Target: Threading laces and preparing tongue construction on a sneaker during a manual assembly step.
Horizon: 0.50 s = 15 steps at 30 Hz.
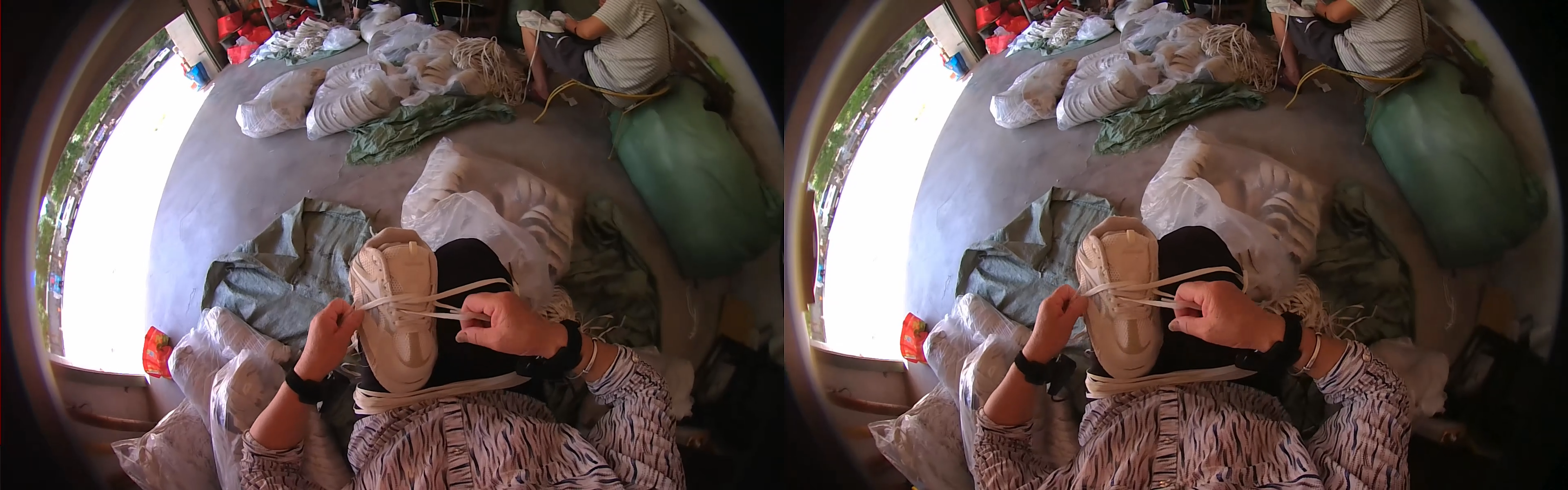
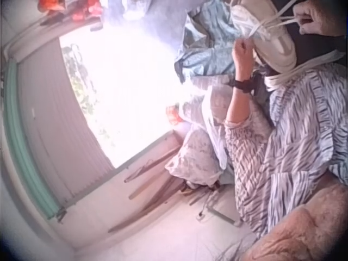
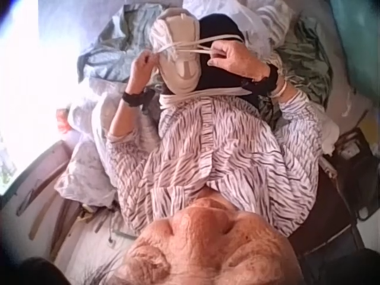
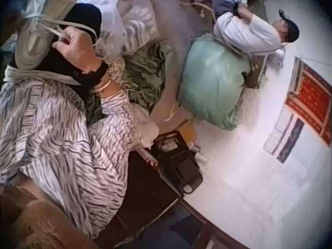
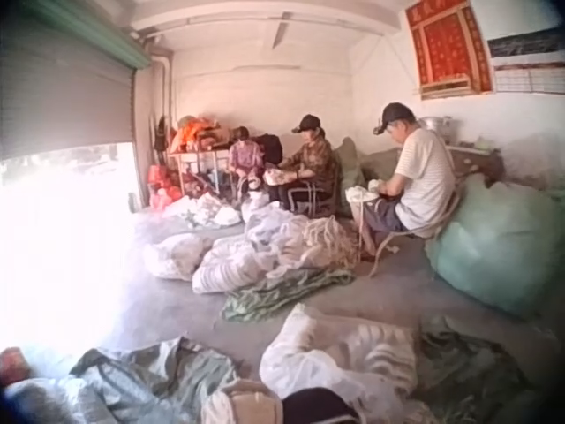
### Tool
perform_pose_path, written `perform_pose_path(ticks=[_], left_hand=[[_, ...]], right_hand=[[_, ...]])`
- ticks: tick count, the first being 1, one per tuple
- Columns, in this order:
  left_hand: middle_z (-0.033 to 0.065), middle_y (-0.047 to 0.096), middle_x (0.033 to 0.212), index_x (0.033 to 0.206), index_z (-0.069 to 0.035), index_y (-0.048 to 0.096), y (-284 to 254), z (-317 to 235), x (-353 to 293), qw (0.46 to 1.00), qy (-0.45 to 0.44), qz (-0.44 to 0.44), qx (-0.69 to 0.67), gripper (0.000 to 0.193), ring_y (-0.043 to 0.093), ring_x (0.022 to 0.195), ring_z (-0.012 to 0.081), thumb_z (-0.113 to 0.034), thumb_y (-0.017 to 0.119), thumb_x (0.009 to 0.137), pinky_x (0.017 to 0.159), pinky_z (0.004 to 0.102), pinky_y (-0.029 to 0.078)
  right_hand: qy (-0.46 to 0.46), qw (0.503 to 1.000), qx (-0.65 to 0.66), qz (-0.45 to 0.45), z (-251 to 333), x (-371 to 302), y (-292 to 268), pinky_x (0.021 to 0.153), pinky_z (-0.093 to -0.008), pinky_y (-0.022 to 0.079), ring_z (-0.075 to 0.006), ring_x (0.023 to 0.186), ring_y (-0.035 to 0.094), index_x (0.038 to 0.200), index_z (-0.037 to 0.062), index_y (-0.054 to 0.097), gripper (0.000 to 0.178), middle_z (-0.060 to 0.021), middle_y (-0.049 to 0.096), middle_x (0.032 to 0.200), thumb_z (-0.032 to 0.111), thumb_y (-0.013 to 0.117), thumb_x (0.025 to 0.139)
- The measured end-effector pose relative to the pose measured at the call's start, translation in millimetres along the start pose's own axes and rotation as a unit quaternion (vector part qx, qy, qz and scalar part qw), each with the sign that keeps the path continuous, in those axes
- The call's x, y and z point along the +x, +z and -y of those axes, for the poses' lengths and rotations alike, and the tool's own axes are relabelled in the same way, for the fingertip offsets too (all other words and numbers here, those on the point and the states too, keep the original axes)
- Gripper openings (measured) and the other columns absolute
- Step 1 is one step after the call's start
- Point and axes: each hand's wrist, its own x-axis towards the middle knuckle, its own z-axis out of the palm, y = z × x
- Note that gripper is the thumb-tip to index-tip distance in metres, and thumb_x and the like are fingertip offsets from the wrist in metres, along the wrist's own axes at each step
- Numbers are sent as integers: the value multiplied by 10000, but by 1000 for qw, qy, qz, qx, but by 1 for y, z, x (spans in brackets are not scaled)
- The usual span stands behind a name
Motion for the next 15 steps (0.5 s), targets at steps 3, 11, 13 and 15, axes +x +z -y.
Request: perform_pose_path(ticks=[3, 11, 13, 15], left_hand=[[-18, 533, 668, 848, -51, 488, -11, -22, -1, 995, 13, -55, -80, 168, 410, 557, 30, -188, 520, 941, 477, 206, 336], [-73, 328, 586, 830, -147, 465, -51, -67, 20, 874, -84, -82, -472, 167, 257, 421, 22, -221, 487, 978, 367, 191, 212], [-75, 323, 575, 834, -155, 471, -62, -67, 24, 873, -78, -105, -469, 147, 256, 416, 32, -198, 505, 970, 368, 206, 213], [-70, 344, 580, 849, -146, 487, -71, -61, 29, 870, -74, -114, -474, 132, 262, 422, 31, -207, 525, 959, 377, 204, 217]], right_hand=[[-104, 986, 21, -130, -1, 13, 2, 615, -298, 433, -154, 645, 519, 797, 16, 528, 134, -65, 518, 686, 8, 659, 772], [64, 894, 420, -141, -10, 35, -2, 371, -169, 342, -35, 430, 436, 932, 27, 545, 46, -48, 573, 726, 63, 531, 906], [169, 886, 432, 3, -16, 37, -7, 374, -167, 316, -28, 435, 428, 993, 35, 558, 126, -37, 568, 654, 119, 567, 899], [164, 935, 314, 22, -8, 35, -2, 378, -170, 319, -27, 438, 428, 1002, 31, 558, 157, -35, 570, 648, 135, 589, 888]])
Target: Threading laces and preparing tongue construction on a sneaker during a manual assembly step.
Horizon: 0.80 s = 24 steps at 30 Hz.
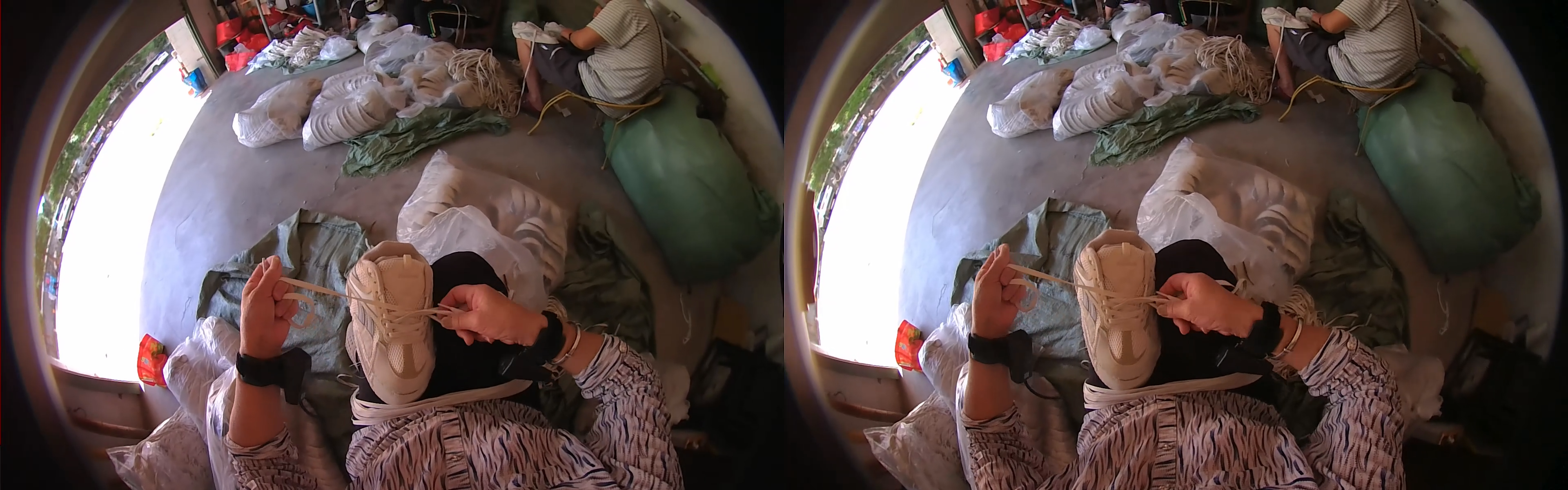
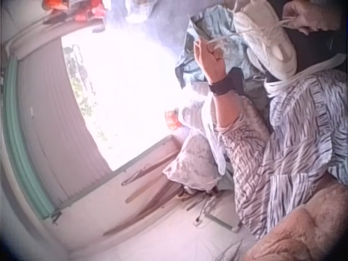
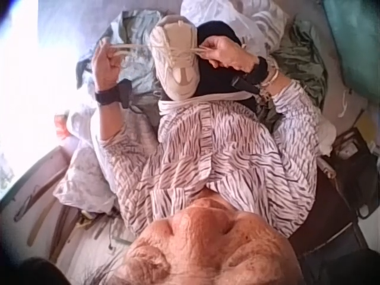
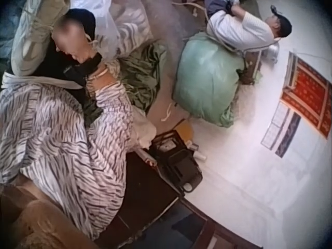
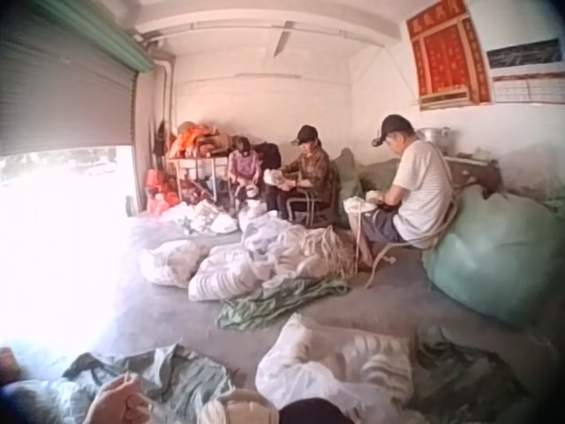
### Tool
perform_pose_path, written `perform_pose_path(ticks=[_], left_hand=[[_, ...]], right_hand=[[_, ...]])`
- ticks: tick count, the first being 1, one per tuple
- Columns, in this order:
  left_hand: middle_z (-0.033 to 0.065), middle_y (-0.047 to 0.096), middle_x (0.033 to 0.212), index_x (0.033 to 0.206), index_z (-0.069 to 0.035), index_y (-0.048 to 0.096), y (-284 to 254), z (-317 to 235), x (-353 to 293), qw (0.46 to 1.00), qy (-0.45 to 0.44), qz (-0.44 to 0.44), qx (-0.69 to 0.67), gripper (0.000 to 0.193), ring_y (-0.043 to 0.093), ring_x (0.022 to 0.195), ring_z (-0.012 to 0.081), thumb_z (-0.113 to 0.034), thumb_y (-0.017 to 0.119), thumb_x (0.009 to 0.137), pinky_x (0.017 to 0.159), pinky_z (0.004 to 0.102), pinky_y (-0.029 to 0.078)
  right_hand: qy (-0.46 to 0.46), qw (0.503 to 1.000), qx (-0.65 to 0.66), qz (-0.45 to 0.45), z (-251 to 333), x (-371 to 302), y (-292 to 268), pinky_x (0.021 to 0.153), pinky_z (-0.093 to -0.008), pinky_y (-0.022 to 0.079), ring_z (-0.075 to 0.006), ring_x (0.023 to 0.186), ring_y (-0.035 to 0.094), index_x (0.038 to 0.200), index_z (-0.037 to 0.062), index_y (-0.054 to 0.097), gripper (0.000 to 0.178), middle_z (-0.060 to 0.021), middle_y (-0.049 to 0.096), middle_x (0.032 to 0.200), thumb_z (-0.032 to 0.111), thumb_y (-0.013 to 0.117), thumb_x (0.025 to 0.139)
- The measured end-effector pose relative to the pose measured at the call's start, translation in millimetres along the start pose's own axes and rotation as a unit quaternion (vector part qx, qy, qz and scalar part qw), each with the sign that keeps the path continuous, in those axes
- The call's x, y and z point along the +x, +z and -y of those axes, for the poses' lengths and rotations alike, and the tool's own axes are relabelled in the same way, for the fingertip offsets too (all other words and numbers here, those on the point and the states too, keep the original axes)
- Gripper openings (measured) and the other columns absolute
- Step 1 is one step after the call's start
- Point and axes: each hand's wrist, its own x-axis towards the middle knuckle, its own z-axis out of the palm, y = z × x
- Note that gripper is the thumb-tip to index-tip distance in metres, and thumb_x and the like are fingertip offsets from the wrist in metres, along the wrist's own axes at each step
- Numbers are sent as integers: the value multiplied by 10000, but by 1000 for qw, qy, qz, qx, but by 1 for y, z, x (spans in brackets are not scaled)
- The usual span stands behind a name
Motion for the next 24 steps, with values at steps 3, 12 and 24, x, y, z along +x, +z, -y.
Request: perform_pose_path(ticks=[3, 12, 24], left_hand=[[-64, 359, 577, 858, -142, 503, -13, -14, 11, 1000, 9, -15, -17, 128, 264, 428, 34, -222, 558, 942, 387, 206, 217], [-71, 292, 557, 767, -145, 442, -27, -54, 4, 993, 60, -93, 33, 216, 220, 414, 33, -196, 522, 961, 366, 224, 174], [-70, 330, 558, 962, -117, 562, -47, -58, -3, 992, 88, -86, 39, 79, 233, 413, 23, -193, 545, 949, 358, 196, 193]], right_hand=[[11, 993, -116, 17, -2, 1, -4, 389, -162, 319, -22, 494, 475, 1031, 23, 556, 234, -26, 584, 673, 161, 636, 860], [-349, 787, -489, -141, -4, 1, 28, 633, -369, 519, -292, 730, 604, 888, 56, 560, 129, -88, 557, 871, 25, 599, 769], [-21, 986, 139, 91, -7, 18, 13, 373, -186, 390, -52, 417, 480, 994, -33, 620, 148, -98, 661, 825, 23, 590, 861]])
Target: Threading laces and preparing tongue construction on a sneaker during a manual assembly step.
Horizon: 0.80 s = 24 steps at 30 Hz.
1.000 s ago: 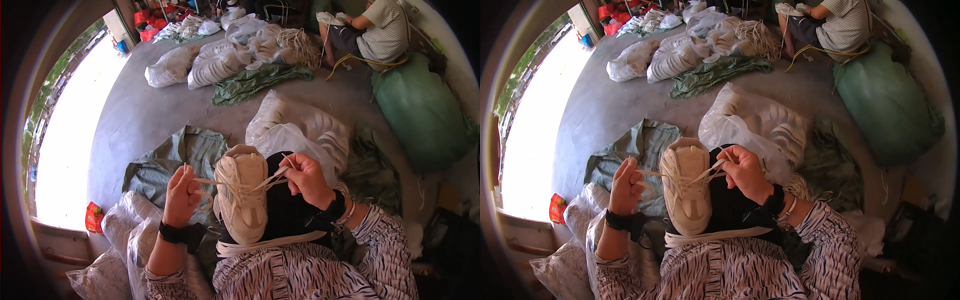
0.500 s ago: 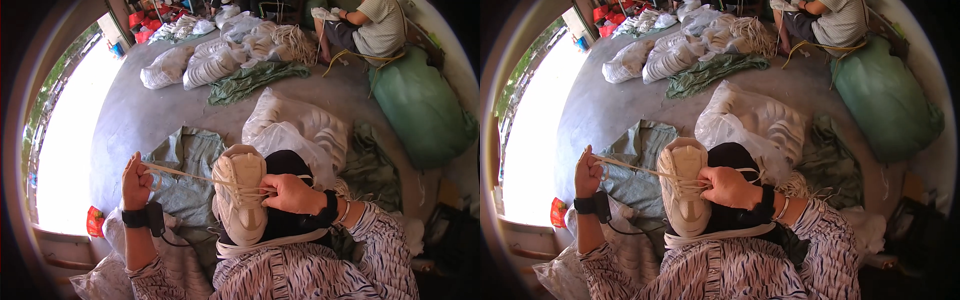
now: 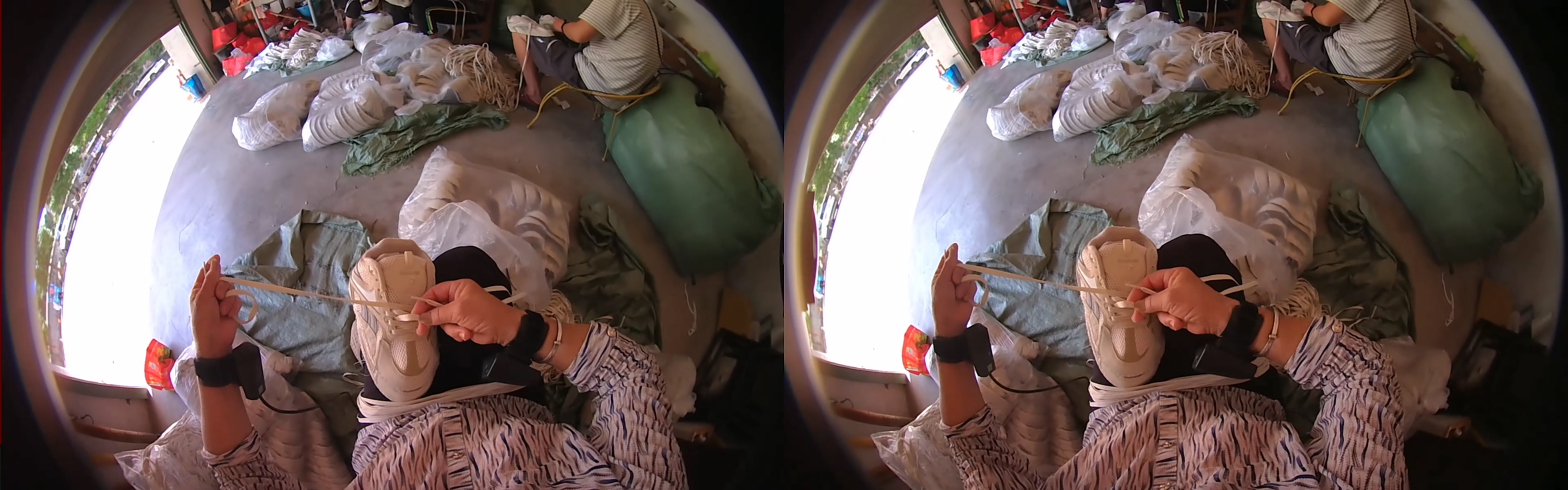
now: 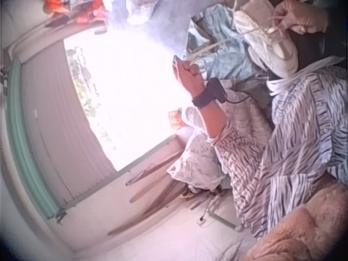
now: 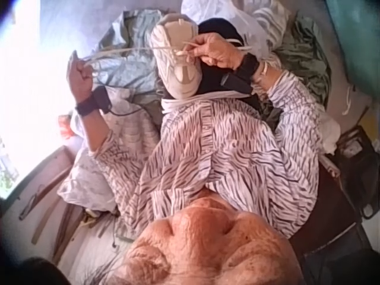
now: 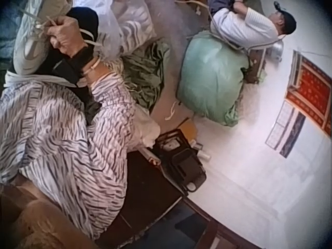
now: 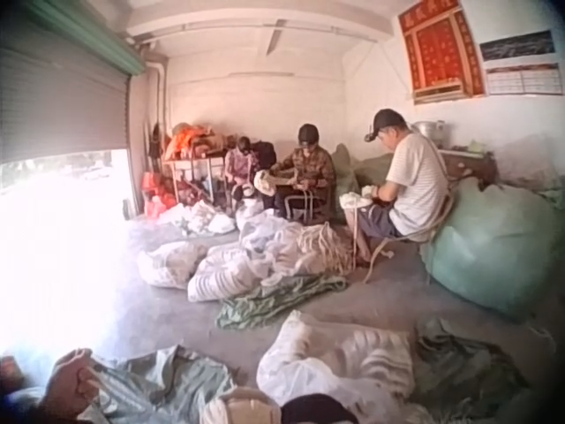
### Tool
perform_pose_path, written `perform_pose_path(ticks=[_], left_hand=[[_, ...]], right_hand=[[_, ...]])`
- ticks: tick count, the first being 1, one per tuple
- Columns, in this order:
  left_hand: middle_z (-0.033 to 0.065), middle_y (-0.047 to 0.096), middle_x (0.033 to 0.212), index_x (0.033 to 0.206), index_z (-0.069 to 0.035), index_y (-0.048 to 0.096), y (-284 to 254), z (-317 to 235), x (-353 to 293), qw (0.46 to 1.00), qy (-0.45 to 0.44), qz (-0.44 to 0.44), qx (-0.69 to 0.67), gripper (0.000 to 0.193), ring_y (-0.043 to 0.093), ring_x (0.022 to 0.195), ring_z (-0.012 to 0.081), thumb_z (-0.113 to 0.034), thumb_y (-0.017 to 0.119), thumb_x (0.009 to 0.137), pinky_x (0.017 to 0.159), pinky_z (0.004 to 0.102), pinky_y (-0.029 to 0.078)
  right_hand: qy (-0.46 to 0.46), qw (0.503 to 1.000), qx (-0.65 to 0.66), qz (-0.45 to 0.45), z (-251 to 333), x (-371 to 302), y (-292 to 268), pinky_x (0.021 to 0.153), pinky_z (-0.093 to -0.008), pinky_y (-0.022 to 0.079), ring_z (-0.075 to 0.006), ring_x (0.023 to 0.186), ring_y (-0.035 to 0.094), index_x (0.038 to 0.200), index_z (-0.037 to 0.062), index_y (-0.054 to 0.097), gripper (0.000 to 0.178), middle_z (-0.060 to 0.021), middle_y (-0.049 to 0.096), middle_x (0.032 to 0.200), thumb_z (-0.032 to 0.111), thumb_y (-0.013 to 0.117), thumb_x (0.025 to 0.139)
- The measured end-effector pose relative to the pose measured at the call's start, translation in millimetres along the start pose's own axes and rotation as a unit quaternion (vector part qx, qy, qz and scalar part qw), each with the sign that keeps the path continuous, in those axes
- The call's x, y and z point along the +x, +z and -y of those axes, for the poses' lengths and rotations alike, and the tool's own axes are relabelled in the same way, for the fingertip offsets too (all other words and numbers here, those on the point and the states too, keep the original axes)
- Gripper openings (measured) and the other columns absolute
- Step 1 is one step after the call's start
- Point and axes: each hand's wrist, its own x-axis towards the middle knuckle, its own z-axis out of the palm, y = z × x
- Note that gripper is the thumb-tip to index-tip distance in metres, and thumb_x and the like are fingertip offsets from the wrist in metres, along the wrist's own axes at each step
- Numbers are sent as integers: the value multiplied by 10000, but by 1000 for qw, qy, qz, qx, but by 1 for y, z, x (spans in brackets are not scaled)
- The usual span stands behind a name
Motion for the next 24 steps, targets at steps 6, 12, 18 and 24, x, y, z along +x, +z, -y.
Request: perform_pose_path(ticks=[6, 12, 18, 24], left_hand=[[-71, 297, 547, 893, -118, 540, -71, -18, 39, 993, 79, -70, -55, 96, 222, 418, 29, -199, 571, 934, 364, 210, 184], [-87, 303, 546, 889, -129, 552, -34, -15, 30, 991, 77, -89, 71, 82, 219, 410, 12, -194, 590, 922, 343, 204, 164], [-76, 378, 548, 870, -114, 568, -97, 32, 33, 951, 49, -139, 272, 137, 289, 409, 21, -230, 541, 938, 356, 202, 219], [21, 515, 634, 782, -25, 565, -116, 135, 6, 861, 116, 4, 496, 296, 489, 583, 112, -240, 456, 954, 551, 278, 389]], right_hand=[[-155, 965, -160, -141, 0, -18, 11, 380, -178, 391, -51, 414, 479, 1012, -36, 605, 163, -99, 667, 828, 65, 527, 911], [-313, 766, -543, -144, -5, -20, -9, 605, -342, 462, -238, 597, 576, 971, -7, 629, 171, -184, 628, 791, 120, 606, 859], [-62, 932, -341, -106, 3, -68, -49, 523, -256, 412, -96, 561, 526, 933, -18, 643, 187, -40, 597, 633, 153, 602, 869], [-80, 915, -284, -276, -4, -74, -85, 498, -232, 398, -71, 518, 480, 952, -34, 627, 222, -14, 557, 609, 160, 525, 916]])
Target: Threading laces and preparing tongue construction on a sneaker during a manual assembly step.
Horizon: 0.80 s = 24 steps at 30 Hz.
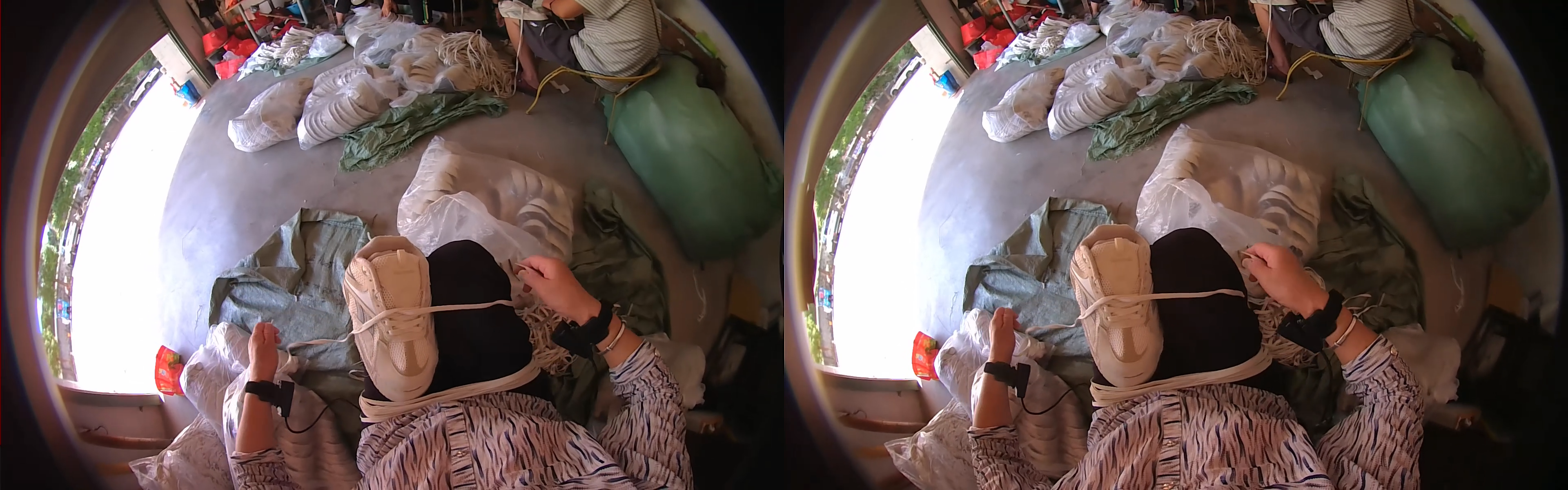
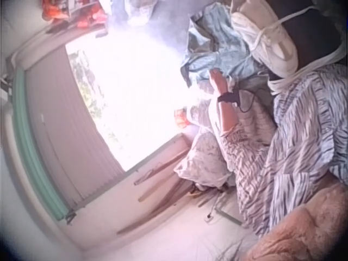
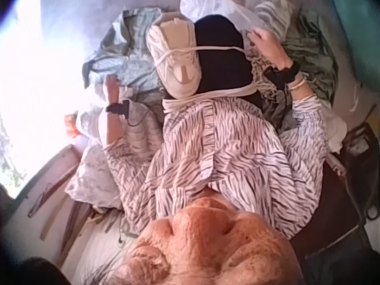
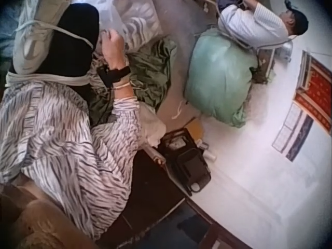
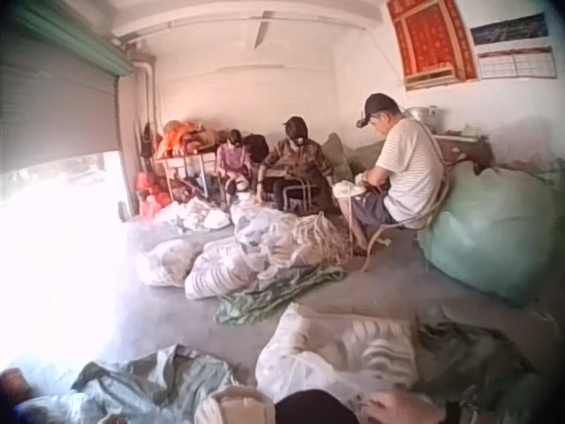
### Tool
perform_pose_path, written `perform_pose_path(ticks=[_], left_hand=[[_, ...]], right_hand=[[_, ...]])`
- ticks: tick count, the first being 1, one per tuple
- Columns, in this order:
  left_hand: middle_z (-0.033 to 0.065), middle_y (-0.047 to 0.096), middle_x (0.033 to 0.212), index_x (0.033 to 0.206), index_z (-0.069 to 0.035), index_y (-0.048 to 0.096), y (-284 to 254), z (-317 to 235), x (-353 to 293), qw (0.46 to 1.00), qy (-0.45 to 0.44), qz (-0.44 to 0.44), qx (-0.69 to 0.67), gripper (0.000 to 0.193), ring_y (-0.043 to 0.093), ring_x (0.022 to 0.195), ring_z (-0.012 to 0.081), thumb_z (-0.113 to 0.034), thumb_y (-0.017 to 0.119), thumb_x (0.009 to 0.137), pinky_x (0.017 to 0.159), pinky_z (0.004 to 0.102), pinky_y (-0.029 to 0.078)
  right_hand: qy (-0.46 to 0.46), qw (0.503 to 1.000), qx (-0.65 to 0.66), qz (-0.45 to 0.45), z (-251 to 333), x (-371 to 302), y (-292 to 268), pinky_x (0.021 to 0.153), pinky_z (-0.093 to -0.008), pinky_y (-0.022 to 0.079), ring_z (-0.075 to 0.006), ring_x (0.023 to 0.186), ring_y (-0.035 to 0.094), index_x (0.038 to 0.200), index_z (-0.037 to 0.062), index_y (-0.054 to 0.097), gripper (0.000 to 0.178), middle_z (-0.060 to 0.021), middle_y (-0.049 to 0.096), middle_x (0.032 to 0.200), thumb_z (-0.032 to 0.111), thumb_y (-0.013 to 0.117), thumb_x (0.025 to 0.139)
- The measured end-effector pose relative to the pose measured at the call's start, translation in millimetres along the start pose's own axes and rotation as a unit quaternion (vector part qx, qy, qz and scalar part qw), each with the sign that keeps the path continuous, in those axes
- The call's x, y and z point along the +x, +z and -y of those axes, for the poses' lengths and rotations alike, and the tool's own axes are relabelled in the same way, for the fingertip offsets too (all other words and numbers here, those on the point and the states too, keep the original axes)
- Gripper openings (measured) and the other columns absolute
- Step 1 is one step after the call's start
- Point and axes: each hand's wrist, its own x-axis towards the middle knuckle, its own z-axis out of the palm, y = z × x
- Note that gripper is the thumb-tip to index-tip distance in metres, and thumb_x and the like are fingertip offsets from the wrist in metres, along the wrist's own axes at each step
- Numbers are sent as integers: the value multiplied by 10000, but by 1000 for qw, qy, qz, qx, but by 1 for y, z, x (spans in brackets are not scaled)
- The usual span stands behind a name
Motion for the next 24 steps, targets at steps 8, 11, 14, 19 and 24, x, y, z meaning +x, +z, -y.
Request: perform_pose_path(ticks=[8, 11, 14, 19, 24], left_hand=[[27, 605, 745, 984, 17, 609, 69, -177, -32, 960, 74, 79, -260, 178, 536, 681, 80, -98, 479, 947, 636, 231, 446], [48, 628, 797, 1026, 40, 600, 79, -204, -48, 933, 46, 124, -335, 167, 562, 702, 83, -66, 509, 935, 679, 224, 474], [45, 631, 788, 947, 37, 599, 74, -193, -41, 925, -11, 209, -317, 130, 566, 701, 79, -78, 546, 918, 685, 220, 475], [5, 602, 734, 861, 9, 587, 72, -193, -38, 915, -8, 292, -277, 136, 529, 669, 61, -114, 561, 911, 639, 206, 441], [-13, 579, 719, 845, -9, 589, 67, -194, -35, 910, 4, 323, -259, 136, 503, 654, 52, -128, 557, 904, 610, 204, 417]], right_hand=[[-268, 940, -211, -23, 64, 5, 72, 587, -434, 460, -360, 671, 597, 942, 37, 523, 126, -171, 595, 717, 159, 522, 911], [-339, 897, -282, -18, 50, 16, 81, 631, -392, 479, -333, 714, 600, 921, 28, 594, 103, -152, 612, 748, 114, 563, 873], [-313, 894, -321, 14, 45, 14, 85, 599, -414, 477, -341, 674, 608, 801, 41, 631, 114, -148, 624, 730, 147, 602, 831], [-280, 881, -381, 22, 48, 19, 91, 575, -416, 480, -347, 638, 611, 759, 41, 639, 182, -146, 624, 681, 212, 627, 821], [-320, 828, -459, 32, 59, 21, 97, 542, -400, 503, -317, 590, 633, 665, 27, 589, 87, -166, 610, 622, 100, 589, 712]])
